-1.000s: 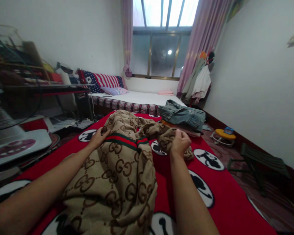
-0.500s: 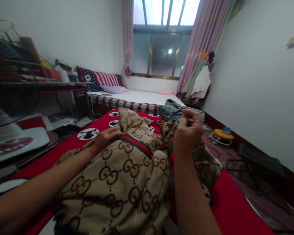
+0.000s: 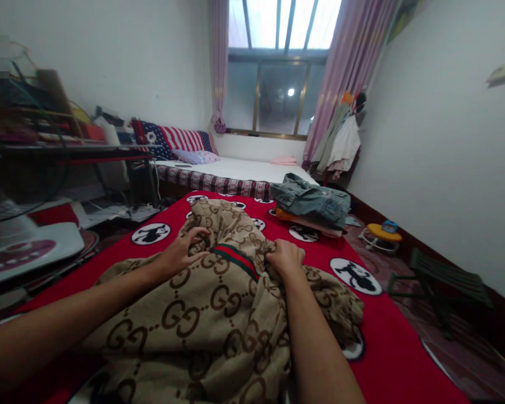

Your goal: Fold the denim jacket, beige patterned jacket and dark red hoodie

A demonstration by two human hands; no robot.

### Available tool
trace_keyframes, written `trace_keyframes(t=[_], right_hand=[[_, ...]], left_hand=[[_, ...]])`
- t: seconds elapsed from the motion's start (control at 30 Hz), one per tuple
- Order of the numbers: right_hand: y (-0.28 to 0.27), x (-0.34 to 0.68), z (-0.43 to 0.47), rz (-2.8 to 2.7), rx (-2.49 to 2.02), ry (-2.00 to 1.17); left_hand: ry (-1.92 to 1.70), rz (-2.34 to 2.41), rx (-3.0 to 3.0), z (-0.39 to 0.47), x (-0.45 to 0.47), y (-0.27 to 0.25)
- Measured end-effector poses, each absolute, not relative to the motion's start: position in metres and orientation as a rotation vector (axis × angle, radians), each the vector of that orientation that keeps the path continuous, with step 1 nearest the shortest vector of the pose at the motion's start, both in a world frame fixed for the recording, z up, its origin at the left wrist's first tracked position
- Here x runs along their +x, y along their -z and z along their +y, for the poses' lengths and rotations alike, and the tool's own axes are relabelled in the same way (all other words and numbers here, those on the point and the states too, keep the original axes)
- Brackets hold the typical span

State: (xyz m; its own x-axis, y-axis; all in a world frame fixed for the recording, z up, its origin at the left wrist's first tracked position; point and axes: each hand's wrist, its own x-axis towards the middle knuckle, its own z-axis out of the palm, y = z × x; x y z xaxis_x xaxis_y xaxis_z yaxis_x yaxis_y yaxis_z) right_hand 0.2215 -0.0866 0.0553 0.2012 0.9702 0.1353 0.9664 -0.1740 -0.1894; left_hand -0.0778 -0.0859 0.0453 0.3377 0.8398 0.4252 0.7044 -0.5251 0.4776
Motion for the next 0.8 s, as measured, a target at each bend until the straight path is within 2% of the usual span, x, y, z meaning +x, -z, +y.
trace_keyframes(t=[0.07, 0.17, 0.3, 0.4, 0.53, 0.8], right_hand=[[-0.063, 0.227, -0.090, -1.656, -2.233, -0.062], [-0.072, 0.236, -0.095, -1.234, -2.100, 0.052], [-0.071, 0.238, -0.096, -1.085, -1.896, 0.296], [-0.059, 0.240, -0.091, -1.183, -1.964, 0.273], [-0.043, 0.248, -0.084, -1.306, -2.153, 0.113], [-0.037, 0.247, -0.081, -1.268, -2.146, 0.155]], left_hand=[[-1.142, 1.576, 2.228, -0.075, -0.094, -0.059], [-1.427, 1.901, 1.921, -0.053, -0.127, -0.083], [-1.525, 1.993, 1.874, -0.033, -0.149, -0.096], [-1.422, 1.945, 2.035, -0.025, -0.144, -0.089], [-1.050, 1.840, 2.138, -0.019, -0.142, -0.074], [-0.748, 1.818, 2.407, -0.047, -0.152, -0.076]])
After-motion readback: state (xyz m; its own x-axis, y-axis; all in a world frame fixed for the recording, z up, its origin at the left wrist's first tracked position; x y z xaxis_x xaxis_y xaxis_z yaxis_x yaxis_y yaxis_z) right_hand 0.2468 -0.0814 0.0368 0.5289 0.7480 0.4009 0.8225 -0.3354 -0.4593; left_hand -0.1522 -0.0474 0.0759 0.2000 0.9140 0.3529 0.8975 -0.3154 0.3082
